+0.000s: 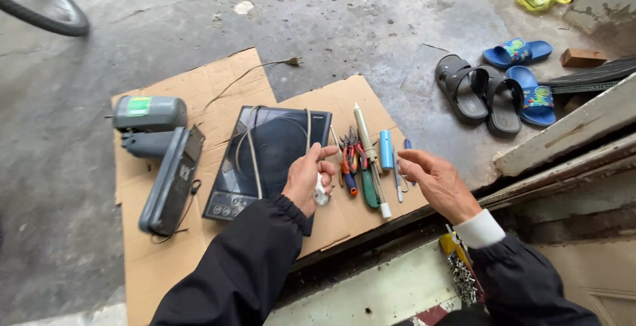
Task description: The person prepares various tools and inspects electronic components, including a motor and an induction cooktop, for a repair task.
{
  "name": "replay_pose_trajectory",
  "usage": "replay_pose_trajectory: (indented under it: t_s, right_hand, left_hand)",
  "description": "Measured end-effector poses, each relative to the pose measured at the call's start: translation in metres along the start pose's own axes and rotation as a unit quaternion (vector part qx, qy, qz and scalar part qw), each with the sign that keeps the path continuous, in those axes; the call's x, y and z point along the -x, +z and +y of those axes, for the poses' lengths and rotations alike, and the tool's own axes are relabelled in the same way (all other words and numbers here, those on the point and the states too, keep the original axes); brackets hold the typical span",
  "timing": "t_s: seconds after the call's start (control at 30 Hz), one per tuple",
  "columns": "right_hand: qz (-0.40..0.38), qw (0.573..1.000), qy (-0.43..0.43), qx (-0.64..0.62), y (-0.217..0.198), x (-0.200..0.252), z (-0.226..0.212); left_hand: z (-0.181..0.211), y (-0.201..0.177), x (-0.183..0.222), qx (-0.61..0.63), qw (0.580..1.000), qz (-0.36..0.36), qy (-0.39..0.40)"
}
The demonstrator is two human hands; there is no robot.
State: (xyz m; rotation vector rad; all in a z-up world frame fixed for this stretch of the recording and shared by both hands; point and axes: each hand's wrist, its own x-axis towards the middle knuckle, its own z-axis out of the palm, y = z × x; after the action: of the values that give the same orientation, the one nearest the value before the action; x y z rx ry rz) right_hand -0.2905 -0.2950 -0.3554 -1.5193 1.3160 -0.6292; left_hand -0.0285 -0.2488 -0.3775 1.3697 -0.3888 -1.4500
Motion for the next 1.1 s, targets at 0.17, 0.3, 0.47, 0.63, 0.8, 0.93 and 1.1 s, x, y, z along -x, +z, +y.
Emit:
replay_pose_trajectory:
  t_s: [0.17, 0.3, 0.47, 0.63, 0.8, 0.93, 1.1]
  right_hand:
    - [-0.043, 0.987, -0.142, 0.054, 0.045, 0.077, -0.069]
    - [0.034, 0.872, -0.466, 0.148, 0.068, 0.114, -0.072]
    - [0.168, 0.786, -0.543, 0.245, 0.058, 0.132, -0.065]
    - [0.196, 0.837, -0.437, 0.264, 0.033, 0.133, -0.043]
    - [0.115, 0.853, -0.372, 0.347, 0.044, 0.154, -0.054]
    - [0.161, 0.860, -0.362, 0.321, 0.066, 0.179, -0.053]
    - [0.206, 0.895, -0.363, 0.159, 0.041, 0.202, -0.016]
  left_hand:
    - [-0.007, 0.008, 0.044, 0.114, 0.993, -0.032, 0.001]
    - [-0.024, 0.020, 0.071, 0.101, 0.990, -0.094, 0.008]
    - [0.023, 0.055, 0.157, 0.147, 0.979, -0.105, -0.088]
    - [0.027, 0.073, 0.192, 0.180, 0.958, -0.186, -0.122]
    - [0.016, 0.068, 0.202, 0.070, 0.984, -0.094, -0.131]
    - [0.001, 0.066, 0.197, 0.034, 0.986, -0.087, -0.140]
    - [-0.014, 0.052, 0.199, -0.012, 0.970, -0.129, -0.205]
